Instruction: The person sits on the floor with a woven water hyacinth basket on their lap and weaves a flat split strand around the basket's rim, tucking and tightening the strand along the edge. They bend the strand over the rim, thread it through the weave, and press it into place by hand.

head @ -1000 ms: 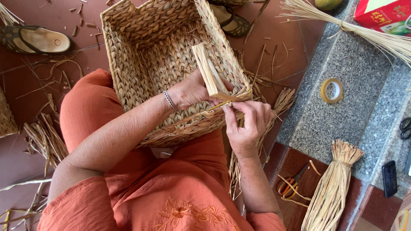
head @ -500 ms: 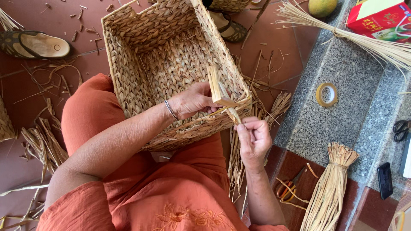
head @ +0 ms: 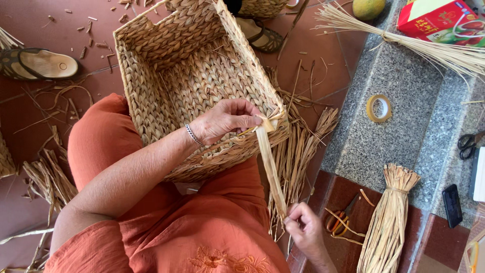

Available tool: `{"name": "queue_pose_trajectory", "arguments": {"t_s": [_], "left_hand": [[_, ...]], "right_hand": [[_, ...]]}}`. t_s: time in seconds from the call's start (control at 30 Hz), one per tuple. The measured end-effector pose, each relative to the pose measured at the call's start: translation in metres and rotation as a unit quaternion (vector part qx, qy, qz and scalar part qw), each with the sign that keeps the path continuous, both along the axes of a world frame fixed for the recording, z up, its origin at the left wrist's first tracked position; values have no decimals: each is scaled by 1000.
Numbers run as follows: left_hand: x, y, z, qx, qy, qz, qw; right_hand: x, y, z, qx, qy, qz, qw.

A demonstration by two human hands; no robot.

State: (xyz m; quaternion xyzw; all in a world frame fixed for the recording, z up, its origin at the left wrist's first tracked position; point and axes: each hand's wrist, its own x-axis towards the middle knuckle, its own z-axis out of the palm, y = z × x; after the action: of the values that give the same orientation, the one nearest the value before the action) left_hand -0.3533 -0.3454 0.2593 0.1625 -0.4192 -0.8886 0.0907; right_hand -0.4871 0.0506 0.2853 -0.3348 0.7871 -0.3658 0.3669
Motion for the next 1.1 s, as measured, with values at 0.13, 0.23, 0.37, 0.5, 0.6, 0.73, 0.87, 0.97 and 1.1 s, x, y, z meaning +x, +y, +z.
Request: {"name": "queue_pose_trajectory", "arguments": {"t_s": [0.13, 0.23, 0.37, 0.5, 0.6, 0.73, 0.87, 0.97, 1.1], "left_hand": [[1, 0, 8, -7, -11, 0, 1000], [3, 2, 11, -51, -22, 5, 998], [9, 1, 16, -86, -39, 26, 995], [16, -2, 29, -140, -58, 18, 988], [26, 1, 41, -268, -61, 53, 960], [34, 6, 48, -380, -57, 90, 919], [38, 4, 46, -402, -36, 95, 910], [37, 6, 44, -403, -44, 91, 909], [36, 12, 40, -424, -75, 85, 899]], "right_hand": [[4, 18, -33, 140, 19, 26, 990], [0, -2, -42, 216, 36, 46, 975], [-12, -63, -19, -4, 132, 163, 978], [-9, -136, 20, -242, 221, 118, 937], [8, -179, 40, -271, 337, 83, 898], [28, -216, 49, -281, 454, 125, 836], [33, -226, 48, -267, 486, 144, 820], [31, -224, 44, -246, 517, 162, 804], [24, -223, 37, -220, 545, 181, 788]]}}
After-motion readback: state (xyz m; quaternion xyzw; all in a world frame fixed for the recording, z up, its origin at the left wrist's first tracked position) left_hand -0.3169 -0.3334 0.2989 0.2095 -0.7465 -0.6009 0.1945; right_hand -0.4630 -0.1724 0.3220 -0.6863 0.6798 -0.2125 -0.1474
